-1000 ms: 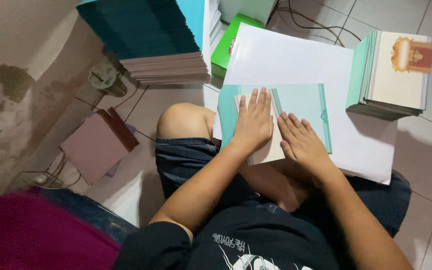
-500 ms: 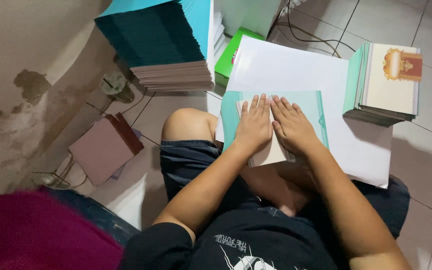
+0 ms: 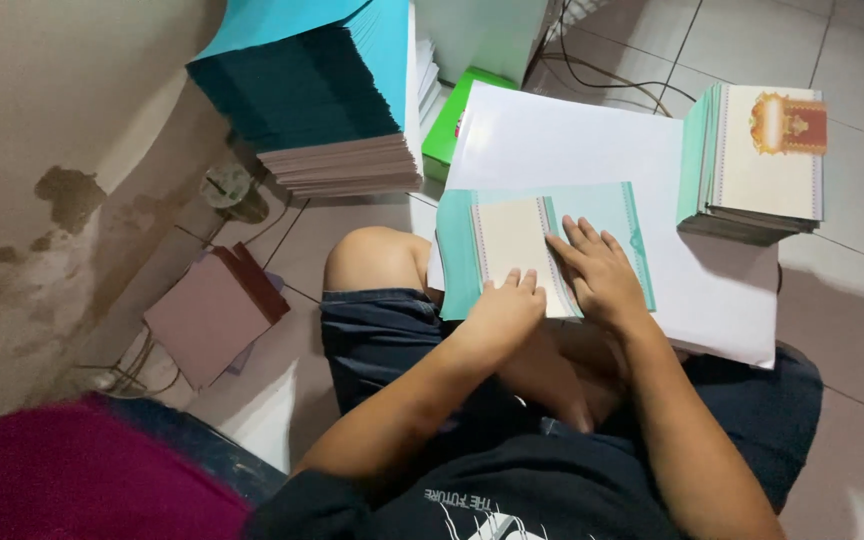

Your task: The person sits on the floor and folds a light blue paper cover around a small booklet. They repeatedly smooth the cover and place the finished item onto a stack of similar booklets to the right.

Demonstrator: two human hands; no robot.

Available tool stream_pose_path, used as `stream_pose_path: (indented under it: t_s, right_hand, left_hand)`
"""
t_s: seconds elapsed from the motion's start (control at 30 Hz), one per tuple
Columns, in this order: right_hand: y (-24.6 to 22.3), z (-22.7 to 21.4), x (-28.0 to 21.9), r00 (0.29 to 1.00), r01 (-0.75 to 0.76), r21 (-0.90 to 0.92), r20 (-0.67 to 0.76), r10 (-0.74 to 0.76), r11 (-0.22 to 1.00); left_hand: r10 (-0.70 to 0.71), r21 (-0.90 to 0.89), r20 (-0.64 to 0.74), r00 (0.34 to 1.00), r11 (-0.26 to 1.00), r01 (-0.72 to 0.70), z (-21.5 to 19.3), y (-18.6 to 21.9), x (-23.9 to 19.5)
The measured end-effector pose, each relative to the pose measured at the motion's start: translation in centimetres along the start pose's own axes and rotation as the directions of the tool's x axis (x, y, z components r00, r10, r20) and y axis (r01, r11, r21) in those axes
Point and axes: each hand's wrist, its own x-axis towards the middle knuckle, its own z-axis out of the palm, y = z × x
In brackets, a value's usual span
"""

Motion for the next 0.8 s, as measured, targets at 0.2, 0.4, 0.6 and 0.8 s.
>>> stream_pose_path:
  t_s: [0.2,0.4,0.6,0.8]
  right_hand:
    - [-4.2,-6.9,-3.0,0.952,0.124,0.565,-0.299,0.062,0.816]
    - [0.6,-10.4,-5.4,0.822,0.074,0.622,-0.48,0.306,0.78]
    - [8.2,-16.6,-4.7,0.676,-0.325,0.548,-0.435,0.595,0.77]
    - [16.4,-15.1,-2.1,0.674,-0.344,0.423,-0.511,0.534,0.838]
  left_hand:
    - [0.115,0.034,-0.473,0.874,0.993,-0.112,-10.4,0.5,0.0]
    - [-0.101,-0.194,-0.844,0.526,0.973,-0.125,-15.5,3.0,3.4]
    - [-0.056,-0.027,-0.457,0.888,0.998,0.049,-6.6,2.8,8.2]
    - [0.032,0.039,-0.303,0.952,0.999,-0.021,-1.7,1.7,8.1]
